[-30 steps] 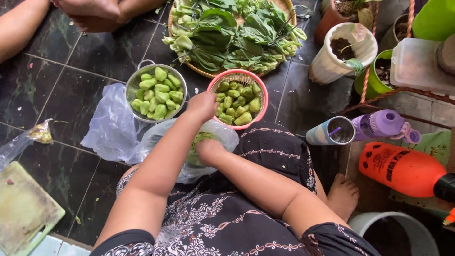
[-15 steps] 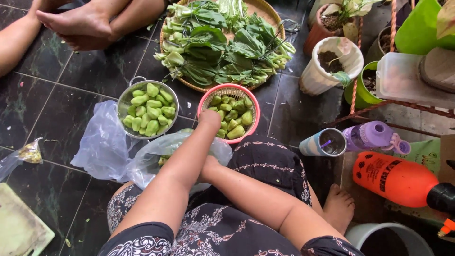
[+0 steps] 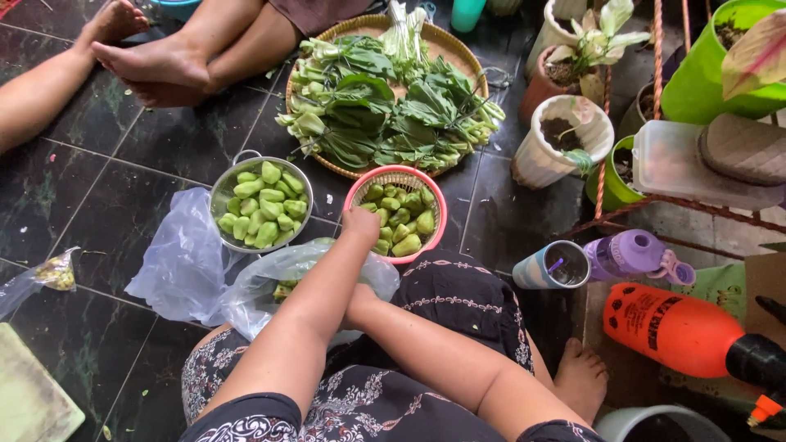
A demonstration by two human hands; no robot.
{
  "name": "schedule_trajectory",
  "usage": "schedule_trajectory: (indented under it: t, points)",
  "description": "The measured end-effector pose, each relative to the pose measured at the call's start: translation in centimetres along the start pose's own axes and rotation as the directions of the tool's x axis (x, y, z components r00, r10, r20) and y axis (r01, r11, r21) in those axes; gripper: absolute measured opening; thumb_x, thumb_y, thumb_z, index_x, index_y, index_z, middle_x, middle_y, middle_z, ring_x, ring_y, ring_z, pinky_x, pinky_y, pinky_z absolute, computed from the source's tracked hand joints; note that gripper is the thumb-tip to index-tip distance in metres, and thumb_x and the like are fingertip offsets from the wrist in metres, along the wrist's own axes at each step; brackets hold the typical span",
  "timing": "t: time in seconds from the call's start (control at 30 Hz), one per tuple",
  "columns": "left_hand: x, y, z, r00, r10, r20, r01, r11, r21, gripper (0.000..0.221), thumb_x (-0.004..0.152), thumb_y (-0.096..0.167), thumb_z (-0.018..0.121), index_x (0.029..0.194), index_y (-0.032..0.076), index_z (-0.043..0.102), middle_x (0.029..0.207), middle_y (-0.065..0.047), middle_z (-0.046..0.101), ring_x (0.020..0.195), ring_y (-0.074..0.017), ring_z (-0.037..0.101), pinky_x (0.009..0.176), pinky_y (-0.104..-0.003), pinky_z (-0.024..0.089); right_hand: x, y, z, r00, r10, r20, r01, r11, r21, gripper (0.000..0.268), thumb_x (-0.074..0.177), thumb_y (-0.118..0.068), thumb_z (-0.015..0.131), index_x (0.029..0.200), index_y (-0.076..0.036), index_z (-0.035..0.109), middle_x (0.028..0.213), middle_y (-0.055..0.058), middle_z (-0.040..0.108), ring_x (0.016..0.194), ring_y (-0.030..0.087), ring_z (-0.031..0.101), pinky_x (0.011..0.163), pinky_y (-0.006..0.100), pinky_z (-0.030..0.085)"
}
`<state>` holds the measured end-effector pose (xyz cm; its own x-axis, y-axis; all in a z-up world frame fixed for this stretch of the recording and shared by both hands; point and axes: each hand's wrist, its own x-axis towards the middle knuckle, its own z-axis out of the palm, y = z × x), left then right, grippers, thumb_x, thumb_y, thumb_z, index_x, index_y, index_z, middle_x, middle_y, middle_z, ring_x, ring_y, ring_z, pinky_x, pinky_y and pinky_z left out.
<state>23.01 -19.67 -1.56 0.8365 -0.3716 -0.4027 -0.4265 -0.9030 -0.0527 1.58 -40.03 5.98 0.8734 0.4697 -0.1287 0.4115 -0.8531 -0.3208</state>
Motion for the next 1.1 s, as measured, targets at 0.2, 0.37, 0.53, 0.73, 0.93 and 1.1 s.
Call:
schedule_trajectory:
  t: [0.2,0.37,0.53,0.73,0.93,1.1]
  points:
    - [-2.9,0.2,-3.2,0.998,-0.046,0.044,0.048,0.997,-0.063,0.04,0.105,0.019,0.038,0.129,0.017,0.071,0.125,-0.018,0.068,0.125,-0.0406,0.056,0.096,-0.058,0.043,6.3,-11.1,-2.5,0.998,0.02,0.052,-0.021,1.0,0.02,0.021,0.081,-0.022,0.059,0.093,-0.009,0.071,0.081,0.011,0.07,0.081,0.034,0.073,0.069,0.049,0.059]
    - [-0.6,1.0,-1.5,0.976,-0.121,0.182,0.122,0.993,0.006,0.042,0.108,0.024,0.036,0.132,0.013,0.069,0.137,-0.018,0.061,0.131,-0.0391,0.048,0.096,-0.053,0.044,10.2,-14.4,-4.0,0.994,0.032,0.1,-0.036,0.999,0.036,0.024,0.082,-0.023,0.058,0.095,-0.009,0.072,0.084,0.012,0.072,0.084,0.034,0.074,0.072,0.05,0.06]
    - [0.1,1.3,-1.9,0.968,-0.104,0.227,0.097,0.994,0.045,0.043,0.108,0.021,0.034,0.141,0.011,0.061,0.138,-0.021,0.059,0.128,-0.0438,0.047,0.087,-0.055,0.044,11.7,-13.8,-3.5,0.989,0.059,0.137,-0.065,0.997,0.041,0.026,0.083,-0.024,0.058,0.098,-0.008,0.073,0.087,0.012,0.073,0.088,0.034,0.074,0.075,0.05,0.06]
    - [0.4,-0.1,-0.6,0.991,-0.091,0.094,0.093,0.995,-0.023,0.035,0.101,0.024,0.047,0.128,0.021,0.069,0.126,-0.012,0.07,0.128,-0.0412,0.055,0.097,-0.056,0.041,12.9,-13.8,-2.2,0.978,0.076,0.193,-0.089,0.994,0.064,0.03,0.084,-0.025,0.057,0.102,-0.008,0.073,0.09,0.013,0.075,0.092,0.035,0.075,0.078,0.05,0.061]
    - [-5.4,-2.5,-6.2,0.974,-0.153,-0.165,0.011,0.765,-0.644,0.035,0.081,0.031,0.07,0.112,0.017,0.066,0.106,-0.014,0.076,0.115,-0.0392,0.069,0.099,-0.051,0.053,13.3,-13.1,3.8,0.956,0.085,0.282,-0.113,0.99,0.087,0.032,0.085,-0.027,0.057,0.104,-0.007,0.074,0.093,0.014,0.076,0.095,0.035,0.076,0.08,0.051,0.062]
    - [-17.3,-6.5,-8.5,0.963,-0.14,-0.232,-0.271,-0.481,-0.834,0.029,0.091,0.004,0.056,0.119,0.005,0.063,0.098,-0.013,0.064,0.084,-0.0287,0.075,0.072,-0.039,0.067,15.8,-10.7,8.0,0.982,0.021,0.187,-0.027,0.999,0.033,0.036,0.087,-0.024,0.063,0.111,0.0,0.072,0.101,0.022,0.075,0.103,0.039,0.074,0.088,0.05,0.06]
